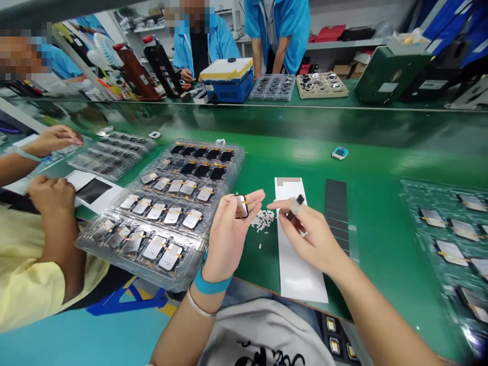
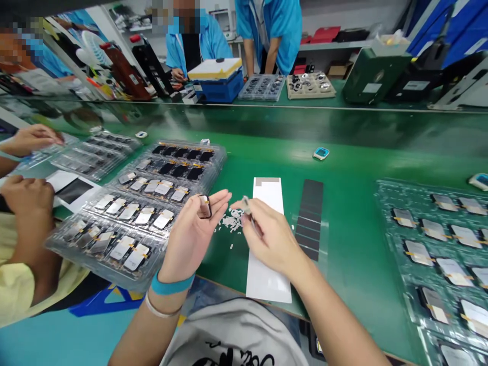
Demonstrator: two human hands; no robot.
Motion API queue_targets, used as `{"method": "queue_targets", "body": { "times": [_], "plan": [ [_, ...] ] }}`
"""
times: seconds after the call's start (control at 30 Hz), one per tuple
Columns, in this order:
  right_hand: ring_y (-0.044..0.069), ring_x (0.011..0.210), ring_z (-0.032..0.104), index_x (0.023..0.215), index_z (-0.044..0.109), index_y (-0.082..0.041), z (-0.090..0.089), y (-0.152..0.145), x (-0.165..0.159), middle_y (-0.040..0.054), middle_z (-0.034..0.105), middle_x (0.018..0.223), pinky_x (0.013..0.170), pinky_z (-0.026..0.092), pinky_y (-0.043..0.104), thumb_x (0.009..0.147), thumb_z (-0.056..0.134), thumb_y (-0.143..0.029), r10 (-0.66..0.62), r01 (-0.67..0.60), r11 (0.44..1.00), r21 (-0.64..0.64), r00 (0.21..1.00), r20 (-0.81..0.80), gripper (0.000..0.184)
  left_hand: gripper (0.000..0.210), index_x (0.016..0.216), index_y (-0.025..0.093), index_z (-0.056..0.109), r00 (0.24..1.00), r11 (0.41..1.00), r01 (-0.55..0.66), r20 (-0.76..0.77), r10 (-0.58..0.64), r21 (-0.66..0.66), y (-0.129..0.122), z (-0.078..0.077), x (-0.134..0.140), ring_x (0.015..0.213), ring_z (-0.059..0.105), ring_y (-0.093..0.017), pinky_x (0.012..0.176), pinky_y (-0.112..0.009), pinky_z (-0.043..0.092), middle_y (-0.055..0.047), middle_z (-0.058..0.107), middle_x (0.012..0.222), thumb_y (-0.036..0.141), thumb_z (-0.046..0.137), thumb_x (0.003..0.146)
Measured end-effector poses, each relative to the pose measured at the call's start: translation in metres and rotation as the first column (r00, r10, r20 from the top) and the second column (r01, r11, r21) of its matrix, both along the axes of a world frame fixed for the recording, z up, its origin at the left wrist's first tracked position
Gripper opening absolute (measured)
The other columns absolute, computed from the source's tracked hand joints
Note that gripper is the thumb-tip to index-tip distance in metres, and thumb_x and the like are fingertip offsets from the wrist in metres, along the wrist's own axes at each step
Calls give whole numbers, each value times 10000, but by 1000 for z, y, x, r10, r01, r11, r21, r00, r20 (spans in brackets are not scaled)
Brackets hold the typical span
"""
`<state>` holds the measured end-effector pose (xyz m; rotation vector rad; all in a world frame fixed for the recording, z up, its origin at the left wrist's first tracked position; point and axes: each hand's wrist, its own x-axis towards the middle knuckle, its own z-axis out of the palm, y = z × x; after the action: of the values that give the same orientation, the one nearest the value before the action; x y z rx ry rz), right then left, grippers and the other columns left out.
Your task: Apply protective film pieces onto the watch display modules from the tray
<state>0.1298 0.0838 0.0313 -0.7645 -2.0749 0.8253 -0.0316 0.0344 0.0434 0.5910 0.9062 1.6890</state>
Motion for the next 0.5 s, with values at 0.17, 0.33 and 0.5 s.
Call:
{"method": "queue_targets", "body": {
  "times": [0.17, 0.33, 0.5],
  "plan": [
    [114, 633, 480, 1146, 642, -208, -2, -2, -1, 1, 555, 828, 576, 385, 248, 892, 433, -84, 19, -55, 981, 188, 983, 185, 351, 327, 760, 174, 585, 960, 987, 11, 277, 33, -158, 2, 12, -5, 1107, 712, -180, 1024, -306, 544, -97, 773, 1076, 202, 410, 1036],
    [110, 610, 479, 1252, 603, -188, -4, -4, -2, -10, 548, 794, 595, 410, 242, 914, 434, -98, -3, -25, 980, 198, 990, 141, 388, 384, 736, 157, 612, 914, 976, -2, 395, 90, -218, -2, 22, -6, 1034, 740, -171, 926, -264, 599, -87, 783, 985, 180, 385, 1044],
    [134, 631, 513, 1143, 634, -185, -4, -8, -6, 4, 573, 795, 570, 395, 259, 884, 427, -94, -24, -31, 965, 262, 979, 204, 344, 385, 746, 142, 623, 909, 968, 7, 405, 99, -252, 4, 24, -4, 1016, 743, -170, 896, -251, 606, -93, 775, 981, 172, 382, 1045]
  ]
}}
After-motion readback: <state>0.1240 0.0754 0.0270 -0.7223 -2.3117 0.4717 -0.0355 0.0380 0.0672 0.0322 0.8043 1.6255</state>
